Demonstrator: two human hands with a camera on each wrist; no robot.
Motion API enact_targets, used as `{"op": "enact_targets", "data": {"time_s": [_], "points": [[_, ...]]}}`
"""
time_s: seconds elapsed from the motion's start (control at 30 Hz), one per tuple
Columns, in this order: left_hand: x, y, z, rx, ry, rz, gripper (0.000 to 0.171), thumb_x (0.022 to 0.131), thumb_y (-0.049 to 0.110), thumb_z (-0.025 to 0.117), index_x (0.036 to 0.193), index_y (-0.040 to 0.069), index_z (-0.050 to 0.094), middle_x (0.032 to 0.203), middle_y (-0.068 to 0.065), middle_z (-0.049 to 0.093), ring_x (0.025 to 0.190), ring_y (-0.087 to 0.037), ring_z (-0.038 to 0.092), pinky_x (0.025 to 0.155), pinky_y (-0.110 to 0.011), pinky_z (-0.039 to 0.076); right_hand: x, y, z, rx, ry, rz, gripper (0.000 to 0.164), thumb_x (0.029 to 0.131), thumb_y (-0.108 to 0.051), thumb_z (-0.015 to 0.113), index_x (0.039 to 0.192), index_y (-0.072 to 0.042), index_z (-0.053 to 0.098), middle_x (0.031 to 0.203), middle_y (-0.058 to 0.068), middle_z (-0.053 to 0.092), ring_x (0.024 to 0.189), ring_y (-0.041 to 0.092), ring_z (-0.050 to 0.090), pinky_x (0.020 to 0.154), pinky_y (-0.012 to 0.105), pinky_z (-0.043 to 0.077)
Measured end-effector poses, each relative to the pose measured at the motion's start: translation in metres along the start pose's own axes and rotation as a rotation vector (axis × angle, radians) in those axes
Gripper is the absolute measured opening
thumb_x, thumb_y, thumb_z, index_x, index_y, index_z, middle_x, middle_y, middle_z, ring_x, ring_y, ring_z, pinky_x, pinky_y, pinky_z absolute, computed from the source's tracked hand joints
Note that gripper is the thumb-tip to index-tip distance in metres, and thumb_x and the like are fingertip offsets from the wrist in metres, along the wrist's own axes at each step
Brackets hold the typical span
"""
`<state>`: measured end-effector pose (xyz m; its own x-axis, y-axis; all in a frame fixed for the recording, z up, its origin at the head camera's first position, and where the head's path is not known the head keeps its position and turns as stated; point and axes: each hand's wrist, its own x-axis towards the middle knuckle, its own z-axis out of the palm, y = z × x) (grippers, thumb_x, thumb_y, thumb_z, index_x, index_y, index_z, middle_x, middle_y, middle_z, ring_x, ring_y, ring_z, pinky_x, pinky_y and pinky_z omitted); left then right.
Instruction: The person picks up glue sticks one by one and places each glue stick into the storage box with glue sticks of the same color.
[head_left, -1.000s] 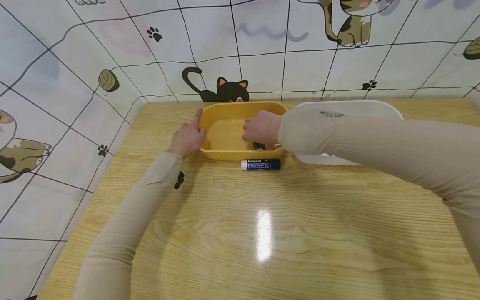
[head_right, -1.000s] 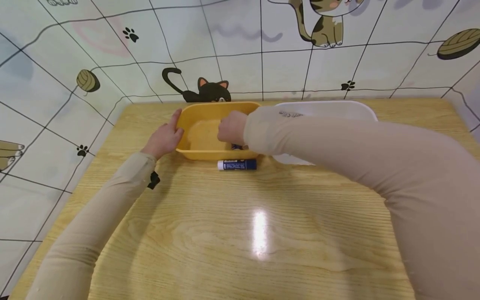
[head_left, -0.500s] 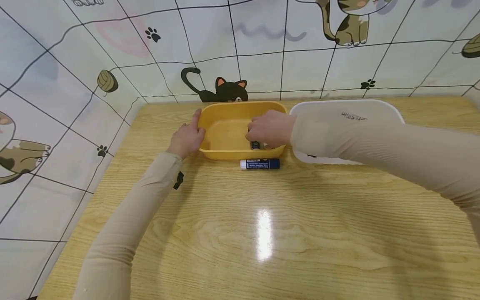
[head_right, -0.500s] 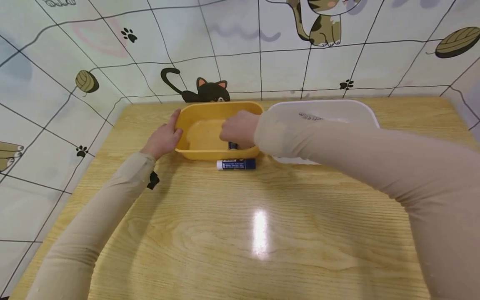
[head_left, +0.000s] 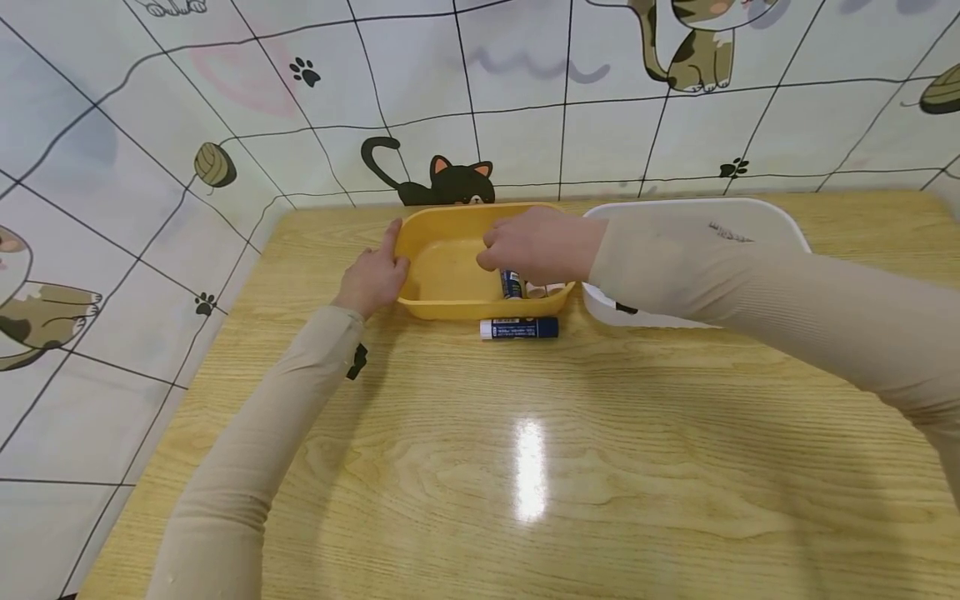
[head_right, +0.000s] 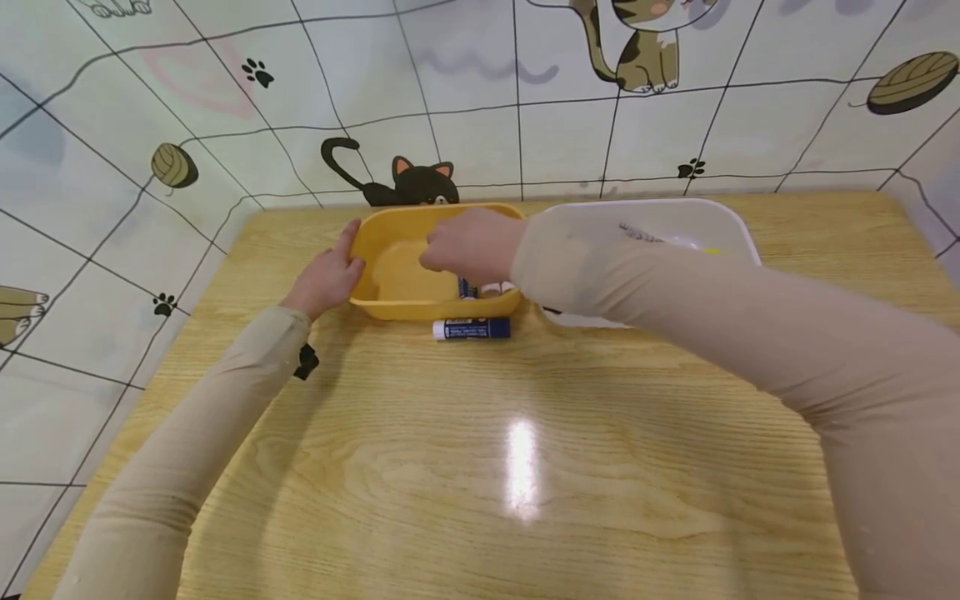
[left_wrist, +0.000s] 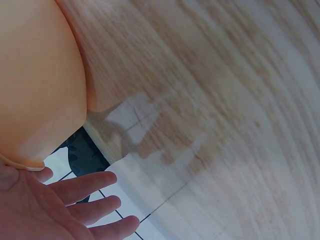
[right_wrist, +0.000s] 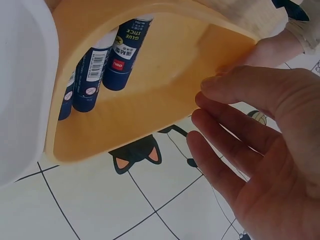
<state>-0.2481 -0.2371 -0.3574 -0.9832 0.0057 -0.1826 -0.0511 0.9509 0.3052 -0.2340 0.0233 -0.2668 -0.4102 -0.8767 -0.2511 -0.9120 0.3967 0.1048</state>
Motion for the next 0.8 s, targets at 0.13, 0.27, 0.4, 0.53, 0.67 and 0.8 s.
{"op": "enact_targets", "data": {"time_s": [0.13, 0.27, 0.4, 0.53, 0.67, 0.8], "points": [[0.0, 0.0, 0.0, -0.004, -0.001, 0.001, 0.062, 0.1, 0.028, 0.027, 0.157, 0.023, 0.003, 0.14, -0.032, 0.042, 0.135, -0.048, 0.029, 0.102, -0.061, 0.032, -0.006, 0.001, 0.002, -0.007, 0.049, -0.024, 0.023, 0.084, 0.003, 0.069, 0.104, -0.007, 0.065, 0.093, 0.007, 0.059, 0.082, 0.024, 0.052, 0.062, 0.034, 0.048], [0.0, 0.0, 0.0, -0.006, -0.006, -0.002, 0.062, 0.1, 0.028, 0.027, 0.157, 0.023, 0.002, 0.141, -0.032, 0.04, 0.136, -0.048, 0.028, 0.102, -0.061, 0.031, -0.011, -0.002, 0.005, -0.016, 0.081, -0.036, 0.03, 0.075, -0.01, 0.083, 0.1, -0.008, 0.066, 0.09, 0.005, 0.059, 0.08, 0.024, 0.053, 0.061, 0.034, 0.049], [0.0, 0.0, -0.001, -0.006, -0.008, -0.004, 0.062, 0.1, 0.028, 0.027, 0.157, 0.023, 0.002, 0.141, -0.032, 0.04, 0.136, -0.047, 0.028, 0.102, -0.061, 0.031, -0.013, -0.005, 0.008, -0.019, 0.096, -0.034, 0.021, 0.081, -0.003, 0.075, 0.1, -0.009, 0.067, 0.09, 0.005, 0.06, 0.076, 0.023, 0.052, 0.058, 0.031, 0.047], [-0.001, 0.0, 0.0, -0.003, -0.008, -0.004, 0.062, 0.1, 0.028, 0.026, 0.157, 0.023, 0.002, 0.141, -0.032, 0.04, 0.136, -0.048, 0.028, 0.102, -0.061, 0.031, -0.018, -0.01, 0.012, -0.028, 0.116, -0.047, 0.021, 0.087, 0.005, 0.063, 0.103, -0.009, 0.067, 0.093, 0.006, 0.061, 0.077, 0.023, 0.052, 0.057, 0.03, 0.046], [0.0, 0.0, 0.0, 0.001, -0.004, -0.005, 0.062, 0.099, 0.029, 0.026, 0.157, 0.023, 0.002, 0.14, -0.033, 0.041, 0.135, -0.048, 0.029, 0.101, -0.061, 0.032, -0.022, -0.016, 0.018, -0.034, 0.194, -0.081, 0.022, 0.086, 0.009, 0.06, 0.098, -0.008, 0.067, 0.089, 0.004, 0.061, 0.077, 0.022, 0.053, 0.059, 0.031, 0.047], [0.0, -0.001, 0.001, 0.0, -0.001, -0.005, 0.062, 0.099, 0.028, 0.026, 0.157, 0.023, 0.002, 0.139, -0.033, 0.043, 0.133, -0.048, 0.032, 0.1, -0.061, 0.034, -0.025, -0.025, 0.025, -0.037, 0.23, -0.094, 0.017, 0.088, 0.004, 0.061, 0.098, -0.009, 0.067, 0.091, 0.005, 0.061, 0.081, 0.022, 0.055, 0.067, 0.033, 0.049]]}}
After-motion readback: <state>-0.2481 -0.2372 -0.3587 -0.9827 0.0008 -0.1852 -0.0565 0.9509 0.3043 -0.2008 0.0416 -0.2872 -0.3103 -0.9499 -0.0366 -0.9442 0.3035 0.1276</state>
